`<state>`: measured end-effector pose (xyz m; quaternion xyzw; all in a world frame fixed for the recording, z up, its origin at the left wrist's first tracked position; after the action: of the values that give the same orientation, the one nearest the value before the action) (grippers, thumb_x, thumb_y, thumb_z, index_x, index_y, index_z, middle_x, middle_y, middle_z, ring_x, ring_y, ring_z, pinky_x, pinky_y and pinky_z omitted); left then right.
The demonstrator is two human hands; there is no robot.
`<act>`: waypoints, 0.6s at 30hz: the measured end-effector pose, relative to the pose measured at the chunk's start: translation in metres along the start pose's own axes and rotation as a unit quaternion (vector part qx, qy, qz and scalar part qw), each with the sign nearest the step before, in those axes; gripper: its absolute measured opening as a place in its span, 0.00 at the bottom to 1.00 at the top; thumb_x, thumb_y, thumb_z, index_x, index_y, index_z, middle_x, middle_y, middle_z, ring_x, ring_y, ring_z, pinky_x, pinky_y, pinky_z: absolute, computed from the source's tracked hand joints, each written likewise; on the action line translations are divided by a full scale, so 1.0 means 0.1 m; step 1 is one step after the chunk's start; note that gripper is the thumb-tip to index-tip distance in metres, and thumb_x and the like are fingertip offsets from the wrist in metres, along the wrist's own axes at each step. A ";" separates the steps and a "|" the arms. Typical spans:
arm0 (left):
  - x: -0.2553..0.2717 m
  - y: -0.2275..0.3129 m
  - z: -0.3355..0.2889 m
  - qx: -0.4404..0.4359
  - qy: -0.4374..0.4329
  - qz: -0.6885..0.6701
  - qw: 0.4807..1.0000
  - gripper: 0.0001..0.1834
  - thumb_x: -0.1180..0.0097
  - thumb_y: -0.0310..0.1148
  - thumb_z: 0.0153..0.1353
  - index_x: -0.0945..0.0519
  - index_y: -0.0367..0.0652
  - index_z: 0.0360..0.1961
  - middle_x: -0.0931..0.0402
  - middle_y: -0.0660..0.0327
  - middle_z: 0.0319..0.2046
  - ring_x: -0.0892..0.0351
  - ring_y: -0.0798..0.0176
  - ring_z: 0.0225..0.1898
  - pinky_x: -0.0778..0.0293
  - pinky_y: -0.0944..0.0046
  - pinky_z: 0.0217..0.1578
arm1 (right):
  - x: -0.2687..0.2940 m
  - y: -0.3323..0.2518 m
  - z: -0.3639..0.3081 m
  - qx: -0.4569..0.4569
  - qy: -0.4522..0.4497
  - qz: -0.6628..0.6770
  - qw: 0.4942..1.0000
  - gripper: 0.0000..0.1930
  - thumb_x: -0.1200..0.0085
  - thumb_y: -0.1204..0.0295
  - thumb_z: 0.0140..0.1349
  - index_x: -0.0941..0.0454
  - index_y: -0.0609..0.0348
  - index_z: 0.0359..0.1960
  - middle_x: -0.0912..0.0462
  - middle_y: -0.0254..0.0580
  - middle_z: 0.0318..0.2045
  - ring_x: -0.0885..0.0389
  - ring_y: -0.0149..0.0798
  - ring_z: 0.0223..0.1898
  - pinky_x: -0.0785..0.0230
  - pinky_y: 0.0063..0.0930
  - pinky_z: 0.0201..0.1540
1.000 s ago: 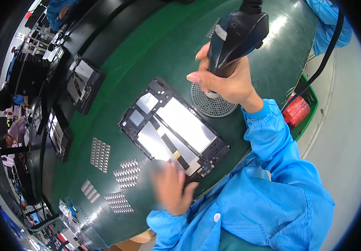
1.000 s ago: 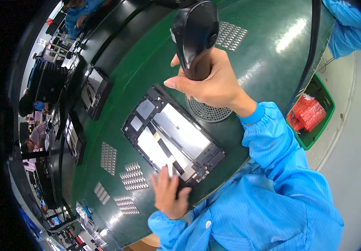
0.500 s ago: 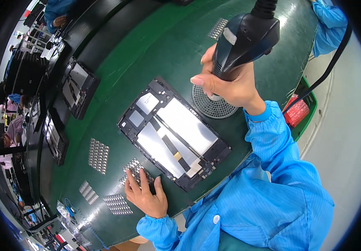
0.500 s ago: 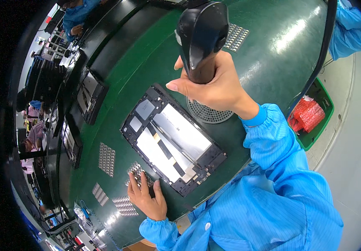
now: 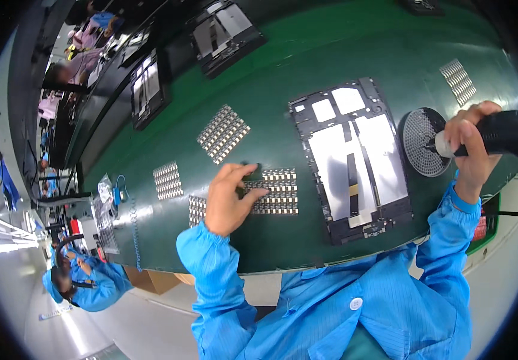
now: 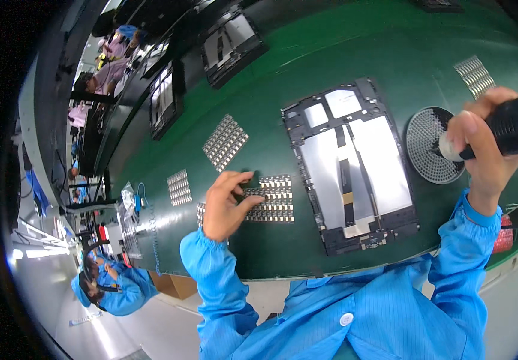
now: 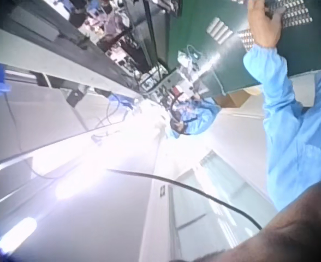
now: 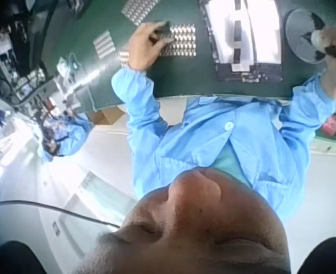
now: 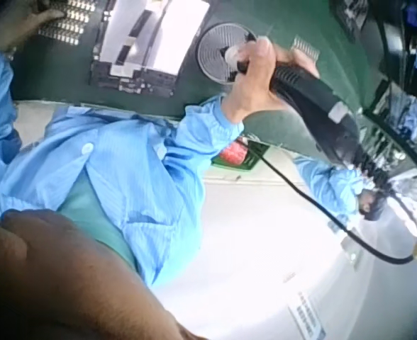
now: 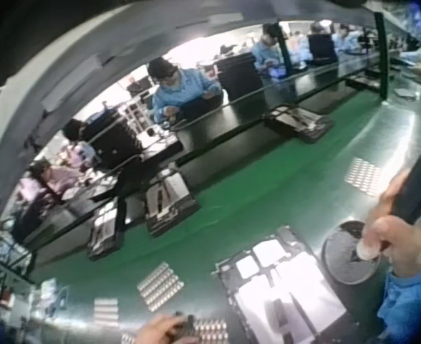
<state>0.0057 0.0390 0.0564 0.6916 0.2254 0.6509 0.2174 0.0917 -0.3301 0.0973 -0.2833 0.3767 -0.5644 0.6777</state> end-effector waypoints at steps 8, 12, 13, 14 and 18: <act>-0.01 0.02 0.18 -0.051 -0.053 -0.021 0.997 0.14 0.29 0.26 0.39 0.21 0.37 0.29 0.26 0.62 0.30 0.30 0.70 0.25 0.30 0.71 0.27 | -0.12 -0.06 0.07 0.020 -0.022 0.028 0.999 0.19 0.45 0.80 0.54 0.38 0.62 0.45 0.31 0.37 0.19 0.32 0.30 0.16 0.34 0.26 0.22; -0.17 -0.18 0.18 0.082 -0.136 -0.237 0.958 0.11 0.31 0.23 0.44 0.21 0.33 0.27 0.24 0.66 0.22 0.28 0.78 0.23 0.31 0.78 0.24 | -0.12 -0.06 0.01 0.006 -0.005 0.018 1.000 0.20 0.44 0.80 0.53 0.38 0.62 0.46 0.31 0.37 0.19 0.31 0.30 0.17 0.33 0.25 0.22; -0.18 -0.18 0.18 0.094 -0.124 -0.270 0.950 0.10 0.31 0.23 0.45 0.21 0.33 0.27 0.24 0.66 0.21 0.27 0.78 0.23 0.31 0.79 0.24 | -0.14 -0.07 -0.01 0.003 -0.002 0.021 1.000 0.20 0.44 0.81 0.53 0.38 0.62 0.46 0.30 0.37 0.19 0.31 0.30 0.17 0.33 0.25 0.22; -0.17 -0.20 0.18 0.108 -0.112 -0.302 0.941 0.10 0.31 0.23 0.45 0.21 0.33 0.28 0.25 0.67 0.21 0.26 0.77 0.24 0.31 0.79 0.24 | -0.20 -0.07 0.00 0.000 0.003 0.025 1.000 0.20 0.44 0.81 0.53 0.38 0.62 0.46 0.30 0.37 0.19 0.30 0.31 0.17 0.33 0.26 0.22; -0.19 -0.12 0.11 0.064 -0.042 -0.152 0.985 0.07 0.33 0.22 0.45 0.19 0.35 0.25 0.23 0.64 0.20 0.28 0.75 0.22 0.33 0.74 0.23 | -0.33 -0.10 0.03 0.002 -0.015 0.042 0.999 0.20 0.45 0.84 0.52 0.38 0.63 0.45 0.29 0.39 0.19 0.29 0.32 0.18 0.32 0.26 0.23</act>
<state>0.0155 0.0371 0.0330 0.6884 0.3601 0.5650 0.2779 0.0862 -0.3002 0.1140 -0.2740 0.3767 -0.5319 0.7071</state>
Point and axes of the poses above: each hand's wrist, its own z-axis towards the middle knuckle, its own x-axis out of the back of the hand, y = z × x, the point moved 4 cm from there along z, towards the middle knuckle
